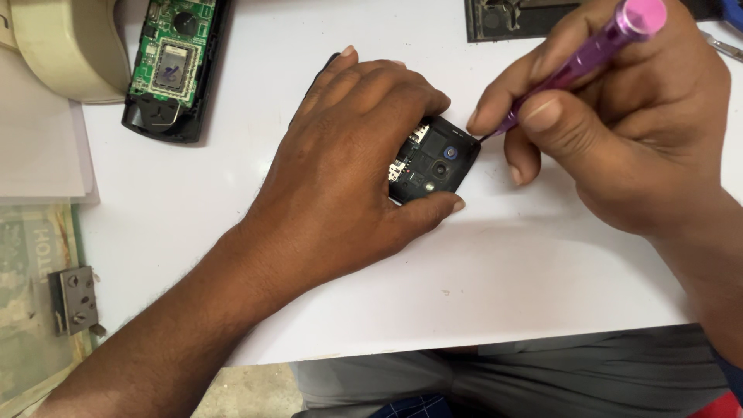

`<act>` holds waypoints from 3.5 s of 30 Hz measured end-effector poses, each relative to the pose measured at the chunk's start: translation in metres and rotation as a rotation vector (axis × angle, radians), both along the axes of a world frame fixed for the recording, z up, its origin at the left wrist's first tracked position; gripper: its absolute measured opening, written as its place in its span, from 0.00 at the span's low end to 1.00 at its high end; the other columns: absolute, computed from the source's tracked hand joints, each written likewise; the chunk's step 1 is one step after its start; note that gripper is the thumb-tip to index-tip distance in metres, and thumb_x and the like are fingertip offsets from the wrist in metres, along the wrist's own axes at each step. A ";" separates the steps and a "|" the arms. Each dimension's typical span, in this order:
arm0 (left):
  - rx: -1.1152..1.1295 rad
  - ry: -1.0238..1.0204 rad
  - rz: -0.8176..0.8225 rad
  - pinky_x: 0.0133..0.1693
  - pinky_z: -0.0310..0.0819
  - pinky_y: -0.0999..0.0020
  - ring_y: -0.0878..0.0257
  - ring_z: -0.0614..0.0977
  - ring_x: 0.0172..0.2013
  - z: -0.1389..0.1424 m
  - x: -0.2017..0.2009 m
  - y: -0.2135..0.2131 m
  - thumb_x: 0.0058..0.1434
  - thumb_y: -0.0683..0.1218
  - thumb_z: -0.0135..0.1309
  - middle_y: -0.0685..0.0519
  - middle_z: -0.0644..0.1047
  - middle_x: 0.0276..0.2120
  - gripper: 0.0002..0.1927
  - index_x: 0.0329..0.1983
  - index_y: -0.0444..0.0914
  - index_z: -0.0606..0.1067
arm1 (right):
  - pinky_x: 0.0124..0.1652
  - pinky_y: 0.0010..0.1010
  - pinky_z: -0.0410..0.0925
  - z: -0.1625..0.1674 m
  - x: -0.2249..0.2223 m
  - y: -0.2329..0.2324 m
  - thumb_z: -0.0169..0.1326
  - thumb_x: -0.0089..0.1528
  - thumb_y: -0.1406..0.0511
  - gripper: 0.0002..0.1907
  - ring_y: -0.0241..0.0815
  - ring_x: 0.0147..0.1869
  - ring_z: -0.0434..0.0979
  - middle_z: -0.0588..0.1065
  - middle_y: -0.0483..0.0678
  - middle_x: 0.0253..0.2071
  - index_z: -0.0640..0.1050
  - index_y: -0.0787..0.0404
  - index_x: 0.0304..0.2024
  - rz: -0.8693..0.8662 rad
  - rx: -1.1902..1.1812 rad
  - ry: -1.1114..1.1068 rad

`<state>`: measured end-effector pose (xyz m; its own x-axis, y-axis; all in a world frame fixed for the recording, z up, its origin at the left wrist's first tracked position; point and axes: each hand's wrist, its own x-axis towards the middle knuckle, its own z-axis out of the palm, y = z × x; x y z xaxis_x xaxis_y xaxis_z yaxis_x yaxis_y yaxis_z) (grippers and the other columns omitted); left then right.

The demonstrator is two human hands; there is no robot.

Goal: The person disassembles a mobile phone on a white workbench. They use a small purple screwdriver to pry open the back cover and remove internal parts, then use a larger screwdriver to unscrew components from the exposed circuit board, setting the removed housing and parts aside on the bench.

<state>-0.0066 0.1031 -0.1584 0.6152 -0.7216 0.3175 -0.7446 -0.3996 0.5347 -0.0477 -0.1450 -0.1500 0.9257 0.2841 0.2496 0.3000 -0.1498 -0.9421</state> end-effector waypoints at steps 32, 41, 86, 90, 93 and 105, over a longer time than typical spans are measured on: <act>0.028 0.026 0.007 0.70 0.50 0.37 0.50 0.76 0.58 0.002 0.002 -0.004 0.51 0.54 0.74 0.49 0.76 0.48 0.33 0.55 0.38 0.73 | 0.35 0.25 0.75 0.010 -0.001 -0.003 0.47 0.71 0.65 0.15 0.34 0.33 0.78 0.77 0.55 0.46 0.69 0.68 0.57 -0.029 0.047 0.135; 0.011 0.015 0.003 0.70 0.50 0.37 0.50 0.75 0.60 0.001 0.001 -0.004 0.52 0.54 0.74 0.47 0.76 0.50 0.33 0.56 0.37 0.73 | 0.32 0.26 0.74 0.005 0.003 -0.006 0.49 0.72 0.64 0.10 0.36 0.28 0.76 0.79 0.61 0.44 0.66 0.66 0.46 -0.001 -0.020 0.062; 0.021 0.010 -0.004 0.71 0.50 0.37 0.49 0.75 0.61 0.000 0.000 -0.002 0.52 0.55 0.74 0.47 0.76 0.51 0.34 0.56 0.37 0.73 | 0.38 0.29 0.75 0.008 -0.005 -0.007 0.44 0.73 0.62 0.13 0.37 0.31 0.78 0.79 0.62 0.48 0.68 0.67 0.53 -0.033 -0.029 0.100; 0.021 0.004 -0.003 0.71 0.50 0.37 0.49 0.74 0.61 0.001 0.000 -0.002 0.52 0.55 0.74 0.46 0.76 0.51 0.34 0.56 0.37 0.73 | 0.37 0.27 0.77 0.007 -0.003 -0.008 0.43 0.74 0.62 0.15 0.38 0.35 0.80 0.77 0.62 0.49 0.66 0.67 0.56 0.025 0.037 0.082; 0.023 0.010 -0.003 0.71 0.50 0.37 0.49 0.75 0.60 0.002 0.000 -0.002 0.52 0.55 0.74 0.46 0.76 0.51 0.34 0.56 0.37 0.73 | 0.35 0.26 0.77 0.006 -0.003 -0.008 0.45 0.75 0.62 0.16 0.38 0.36 0.81 0.77 0.62 0.49 0.65 0.68 0.59 0.035 -0.002 0.011; 0.022 0.007 -0.002 0.71 0.50 0.37 0.48 0.74 0.61 0.000 0.000 -0.002 0.52 0.55 0.74 0.46 0.76 0.51 0.34 0.56 0.37 0.73 | 0.37 0.31 0.77 0.018 -0.005 0.000 0.43 0.72 0.62 0.13 0.40 0.35 0.79 0.77 0.62 0.48 0.66 0.66 0.52 -0.037 -0.028 0.137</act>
